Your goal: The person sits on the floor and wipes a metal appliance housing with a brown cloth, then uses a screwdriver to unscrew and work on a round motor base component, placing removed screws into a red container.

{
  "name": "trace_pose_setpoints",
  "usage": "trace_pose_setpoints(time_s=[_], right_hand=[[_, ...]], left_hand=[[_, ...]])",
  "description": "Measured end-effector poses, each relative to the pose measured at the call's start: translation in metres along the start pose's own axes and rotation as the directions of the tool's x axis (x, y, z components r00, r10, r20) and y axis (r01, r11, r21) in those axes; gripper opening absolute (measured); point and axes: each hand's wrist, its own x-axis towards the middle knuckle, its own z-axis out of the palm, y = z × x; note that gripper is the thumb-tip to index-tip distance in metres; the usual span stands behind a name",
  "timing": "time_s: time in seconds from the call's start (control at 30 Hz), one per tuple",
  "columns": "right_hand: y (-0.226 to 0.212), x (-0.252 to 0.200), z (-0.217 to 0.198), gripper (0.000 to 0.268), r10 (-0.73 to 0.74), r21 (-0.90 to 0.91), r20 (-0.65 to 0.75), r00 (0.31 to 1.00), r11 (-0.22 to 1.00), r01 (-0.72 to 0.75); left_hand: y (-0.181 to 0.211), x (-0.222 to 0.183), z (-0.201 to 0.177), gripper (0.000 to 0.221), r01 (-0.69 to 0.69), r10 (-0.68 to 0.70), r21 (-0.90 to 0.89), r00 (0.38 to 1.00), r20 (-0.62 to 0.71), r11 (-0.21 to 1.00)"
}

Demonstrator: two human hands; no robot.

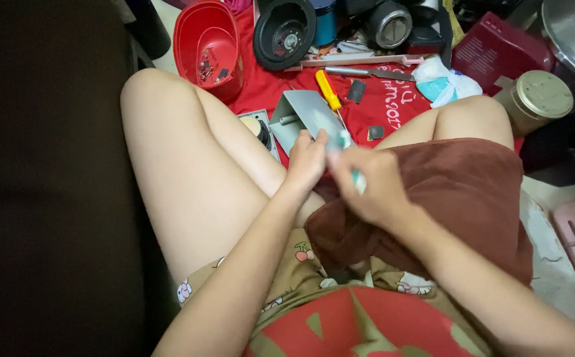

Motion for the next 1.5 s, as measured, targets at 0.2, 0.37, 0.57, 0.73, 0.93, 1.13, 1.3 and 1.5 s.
trace_pose_setpoints(time_s=[0.2,0.37,0.57,0.73,0.93,1.13,1.3,1.5], right_hand=[[0.076,0.061,-0.007,0.024,-0.214,-0.147,0.068,0.974,0.964,0.222],[0.172,0.095,0.021,0.019,-0.086,-0.224,0.296,0.951,0.962,0.157],[0.151,0.068,-0.035,0.056,0.215,-0.327,0.196,0.957,0.934,-0.143],[0.111,-0.015,-0.121,0.056,0.579,-0.759,-0.138,0.803,0.459,-0.462],[0.101,-0.033,-0.152,0.076,0.928,-0.728,0.183,0.323,0.349,-0.590],[0.038,0.022,-0.135,0.037,0.155,0.800,0.337,0.929,0.473,-0.369],[0.106,-0.006,-0.114,0.048,0.489,-0.511,0.034,0.871,0.758,-0.406],[0.056,-0.016,-0.136,0.085,0.947,-0.299,0.111,0.301,0.321,-0.899]], left_hand=[[-0.004,0.006,0.003,0.047,0.013,-0.013,0.022,1.000,-0.021,1.000],[0.004,0.002,0.000,0.055,0.078,-0.078,0.020,0.997,0.005,0.997],[0.001,0.005,0.000,0.048,0.059,-0.058,0.049,0.998,-0.020,0.997],[-0.047,0.043,0.019,0.025,-0.191,0.202,0.070,0.952,-0.230,0.979],[-0.026,0.030,0.016,0.019,-0.086,0.064,-0.060,0.949,-0.307,0.994],[-0.018,0.015,0.008,0.027,-0.347,0.330,0.022,0.871,-0.365,0.938],[0.007,-0.018,-0.001,0.024,-0.323,0.290,-0.062,0.907,-0.305,0.944],[0.007,-0.007,-0.002,0.030,-0.286,0.163,-0.342,0.924,-0.346,0.895]])
